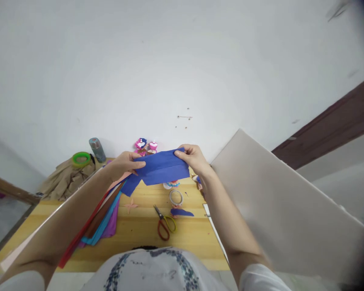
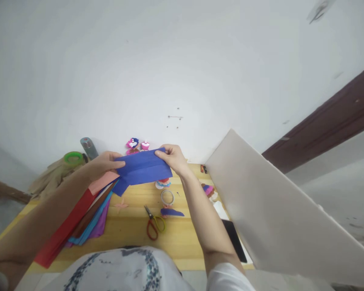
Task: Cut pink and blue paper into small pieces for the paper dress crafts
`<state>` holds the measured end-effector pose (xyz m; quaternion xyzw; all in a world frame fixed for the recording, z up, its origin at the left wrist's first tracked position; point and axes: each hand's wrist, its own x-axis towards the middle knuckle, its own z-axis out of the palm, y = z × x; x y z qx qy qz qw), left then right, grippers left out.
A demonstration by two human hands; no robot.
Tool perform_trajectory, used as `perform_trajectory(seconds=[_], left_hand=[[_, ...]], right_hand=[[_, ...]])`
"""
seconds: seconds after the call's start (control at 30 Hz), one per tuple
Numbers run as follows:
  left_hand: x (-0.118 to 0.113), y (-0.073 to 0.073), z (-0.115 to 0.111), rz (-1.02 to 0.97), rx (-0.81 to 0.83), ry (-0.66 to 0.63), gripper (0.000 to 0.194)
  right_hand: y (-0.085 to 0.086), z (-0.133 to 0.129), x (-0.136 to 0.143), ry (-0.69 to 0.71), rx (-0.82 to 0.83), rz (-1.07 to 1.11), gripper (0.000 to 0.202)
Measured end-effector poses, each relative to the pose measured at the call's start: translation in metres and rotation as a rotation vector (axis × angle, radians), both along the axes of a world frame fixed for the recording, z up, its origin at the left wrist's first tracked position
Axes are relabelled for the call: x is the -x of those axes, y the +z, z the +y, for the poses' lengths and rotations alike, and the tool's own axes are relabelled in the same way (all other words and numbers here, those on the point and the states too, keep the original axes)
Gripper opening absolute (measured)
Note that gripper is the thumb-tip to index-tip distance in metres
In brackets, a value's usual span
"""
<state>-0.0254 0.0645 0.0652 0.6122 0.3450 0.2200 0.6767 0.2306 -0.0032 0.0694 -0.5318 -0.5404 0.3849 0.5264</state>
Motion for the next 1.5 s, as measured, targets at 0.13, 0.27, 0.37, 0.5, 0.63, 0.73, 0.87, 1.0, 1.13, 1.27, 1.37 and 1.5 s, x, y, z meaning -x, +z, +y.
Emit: perform_trajectory(seconds=[0.13,0.27,0.37,0.5,0.63,0.73,0.87,1.0,1.13,1.27,1.37,1.5], left_hand=[[0.000,-0.006,-0.004,-0.112,0.032,0.123,0.041],[-0.004,-0.007,-0.006,-0.183,0.019,0.191,0.039],[-0.004,-0.004,-0.007,-0.226,0.012,0.195,0.040],[-0.006,-0.001,-0.010,-0.292,-0.005,0.228,0.039],[-0.012,0.000,-0.013,-0.280,-0.053,0.319,0.034],[-0.014,0.001,-0.016,-0.328,-0.012,0.337,0.031],[-0.017,0.003,-0.018,-0.356,0.002,0.364,0.029],[-0.019,0.004,-0.017,-0.333,-0.099,0.439,0.028],[-0.019,0.002,-0.015,-0.198,-0.414,0.587,0.019],[-0.019,0.001,-0.016,-0.112,-0.581,0.641,0.017],[-0.019,0.002,-0.017,-0.184,-0.507,0.636,0.018],[-0.020,0.005,-0.018,-0.211,-0.471,0.660,0.020]], right_hand=[[-0.007,0.000,0.000,-0.075,-0.036,-0.002,0.038],[-0.012,0.001,0.003,-0.116,-0.066,0.008,0.038],[-0.015,0.000,0.005,-0.139,-0.076,0.050,0.036],[-0.017,-0.001,0.007,-0.144,-0.079,0.077,0.034],[-0.018,-0.002,0.007,-0.152,-0.077,0.069,0.034],[-0.019,-0.003,0.007,-0.152,-0.075,0.083,0.034],[-0.020,-0.004,0.008,-0.153,-0.084,0.132,0.034],[-0.020,-0.005,0.012,-0.157,-0.110,0.144,0.033],[-0.018,-0.004,0.017,-0.180,-0.137,0.124,0.033],[-0.014,-0.002,0.026,-0.264,-0.183,0.116,0.037],[-0.012,-0.004,0.033,-0.366,-0.303,-0.034,0.035],[-0.015,-0.008,0.038,-0.479,-0.409,-0.296,0.028]])
